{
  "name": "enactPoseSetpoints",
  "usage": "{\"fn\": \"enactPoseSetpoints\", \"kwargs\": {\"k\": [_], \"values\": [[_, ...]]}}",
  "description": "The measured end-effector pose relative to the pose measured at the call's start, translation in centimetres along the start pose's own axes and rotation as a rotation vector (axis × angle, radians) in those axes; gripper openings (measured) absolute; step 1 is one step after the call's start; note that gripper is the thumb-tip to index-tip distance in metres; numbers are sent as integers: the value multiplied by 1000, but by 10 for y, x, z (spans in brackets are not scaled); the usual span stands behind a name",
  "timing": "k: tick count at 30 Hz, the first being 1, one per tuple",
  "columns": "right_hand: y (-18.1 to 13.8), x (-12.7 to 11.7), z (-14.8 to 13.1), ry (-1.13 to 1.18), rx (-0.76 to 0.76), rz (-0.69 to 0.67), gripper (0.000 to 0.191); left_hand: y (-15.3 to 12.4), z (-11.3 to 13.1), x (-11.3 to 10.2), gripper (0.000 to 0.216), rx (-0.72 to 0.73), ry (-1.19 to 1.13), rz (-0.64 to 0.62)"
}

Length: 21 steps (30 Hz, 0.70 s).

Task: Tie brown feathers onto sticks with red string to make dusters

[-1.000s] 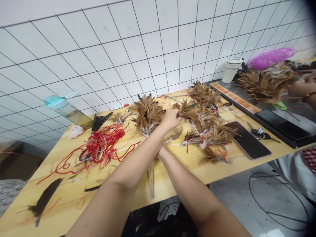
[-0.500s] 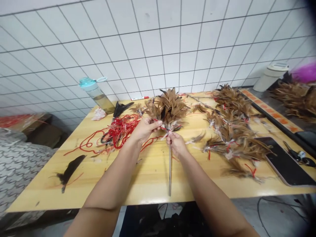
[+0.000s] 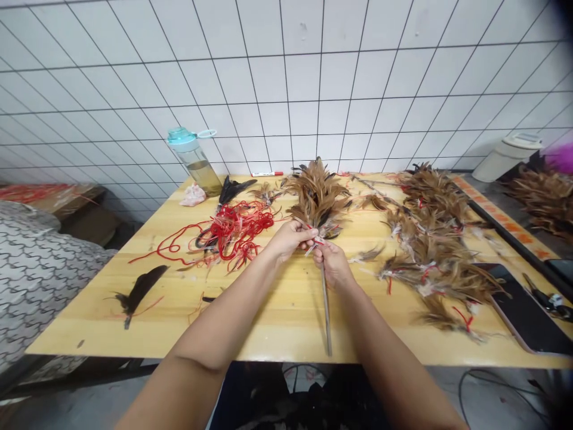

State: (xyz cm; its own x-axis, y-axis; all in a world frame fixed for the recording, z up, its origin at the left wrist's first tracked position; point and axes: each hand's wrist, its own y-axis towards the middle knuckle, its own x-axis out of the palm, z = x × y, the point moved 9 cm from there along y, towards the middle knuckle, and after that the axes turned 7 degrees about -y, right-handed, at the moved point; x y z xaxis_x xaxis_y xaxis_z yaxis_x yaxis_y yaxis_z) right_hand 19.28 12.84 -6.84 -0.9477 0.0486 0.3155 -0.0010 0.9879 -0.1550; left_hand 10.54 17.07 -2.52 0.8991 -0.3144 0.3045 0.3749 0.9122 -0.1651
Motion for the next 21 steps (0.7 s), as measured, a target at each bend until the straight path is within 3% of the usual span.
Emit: {"fn": "enactPoseSetpoints", "kwargs": {"k": [6,14,21], "values": [[-2,6,-3,33,-22,-34,45,-2,1,0,44,18,13,19],[-4,12,-6,-101,-94,-81,49,-11,4,-4,48,84,29,141],[-4,16,-6,-232,-196,-128,49,-22,9,-6,35,205,113,292]]}}
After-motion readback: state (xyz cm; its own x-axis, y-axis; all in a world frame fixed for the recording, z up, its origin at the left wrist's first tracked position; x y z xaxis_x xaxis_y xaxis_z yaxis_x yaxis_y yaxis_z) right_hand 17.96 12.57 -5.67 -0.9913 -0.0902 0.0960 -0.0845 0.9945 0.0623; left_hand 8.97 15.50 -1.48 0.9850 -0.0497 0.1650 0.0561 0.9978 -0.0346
